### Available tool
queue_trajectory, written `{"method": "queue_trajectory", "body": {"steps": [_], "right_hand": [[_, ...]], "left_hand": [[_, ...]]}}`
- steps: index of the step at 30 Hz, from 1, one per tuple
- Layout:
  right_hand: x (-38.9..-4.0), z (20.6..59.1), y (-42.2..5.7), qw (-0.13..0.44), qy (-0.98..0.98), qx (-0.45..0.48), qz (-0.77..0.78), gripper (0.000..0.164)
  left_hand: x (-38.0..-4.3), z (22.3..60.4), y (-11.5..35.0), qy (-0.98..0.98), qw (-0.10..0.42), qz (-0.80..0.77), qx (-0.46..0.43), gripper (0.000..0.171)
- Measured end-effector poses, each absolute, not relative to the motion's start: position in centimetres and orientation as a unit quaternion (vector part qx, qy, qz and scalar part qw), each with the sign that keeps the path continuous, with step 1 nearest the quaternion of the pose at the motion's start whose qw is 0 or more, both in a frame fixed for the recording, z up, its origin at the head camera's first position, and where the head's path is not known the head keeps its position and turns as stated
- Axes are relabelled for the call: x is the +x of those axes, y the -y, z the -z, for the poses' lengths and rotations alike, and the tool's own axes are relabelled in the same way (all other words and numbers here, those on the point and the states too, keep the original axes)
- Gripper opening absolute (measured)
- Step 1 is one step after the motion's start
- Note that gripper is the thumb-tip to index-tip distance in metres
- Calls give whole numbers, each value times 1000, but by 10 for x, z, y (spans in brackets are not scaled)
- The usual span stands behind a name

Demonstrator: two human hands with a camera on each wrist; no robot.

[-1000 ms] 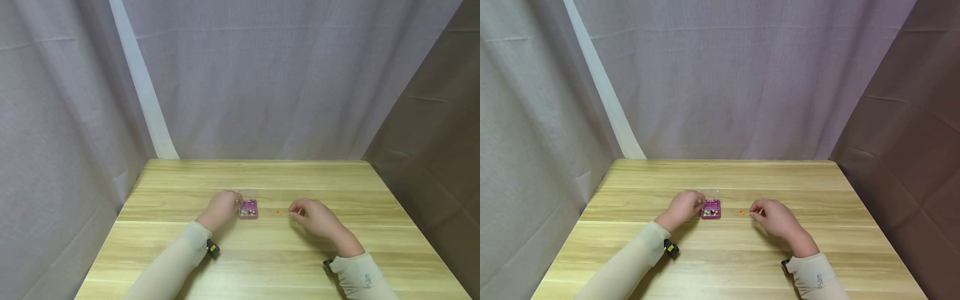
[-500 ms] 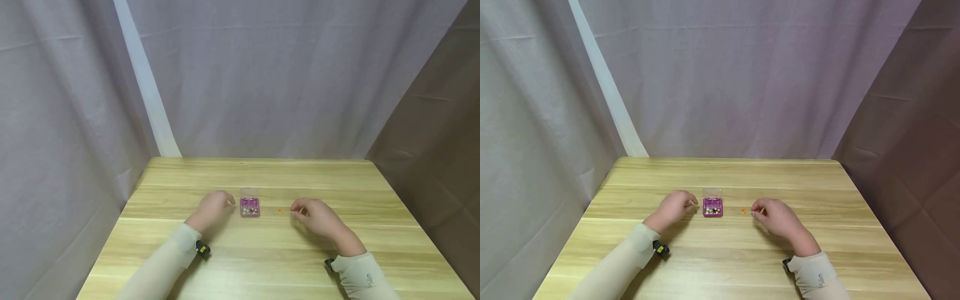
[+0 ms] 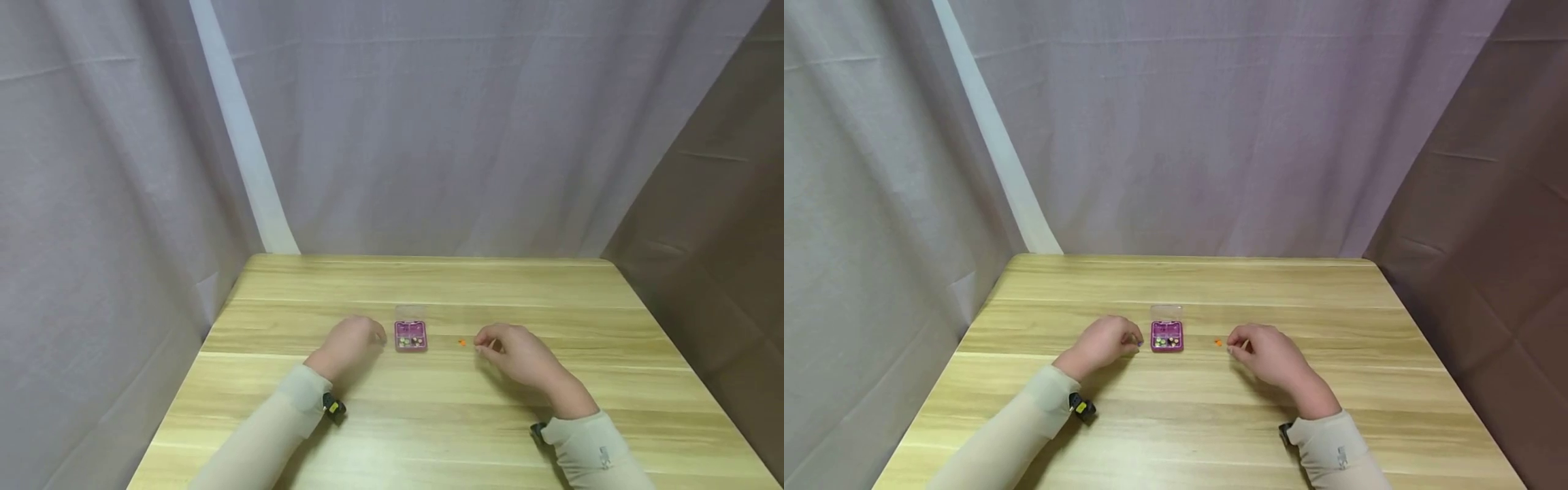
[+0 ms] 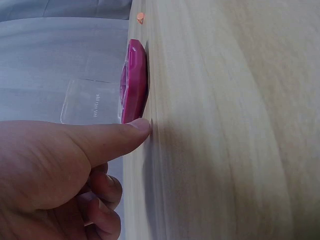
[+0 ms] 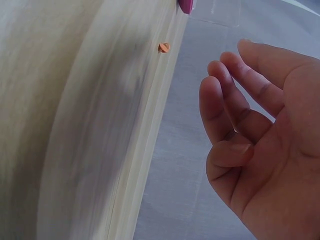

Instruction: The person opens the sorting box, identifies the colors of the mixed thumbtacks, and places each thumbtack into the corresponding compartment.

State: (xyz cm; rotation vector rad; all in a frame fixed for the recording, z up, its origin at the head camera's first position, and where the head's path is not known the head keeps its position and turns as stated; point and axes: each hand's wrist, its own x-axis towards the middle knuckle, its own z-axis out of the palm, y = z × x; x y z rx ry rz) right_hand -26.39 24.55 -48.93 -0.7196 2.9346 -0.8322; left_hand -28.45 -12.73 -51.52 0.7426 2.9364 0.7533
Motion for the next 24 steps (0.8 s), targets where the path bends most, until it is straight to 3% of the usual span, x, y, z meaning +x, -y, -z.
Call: {"method": "queue_trajectory", "body": {"steps": [24], "right_hand": [[-262,484,-246,10,-938,-227,262,10]], "left_hand": [[-286,521,123,-948,1,-227,225,16]]}}
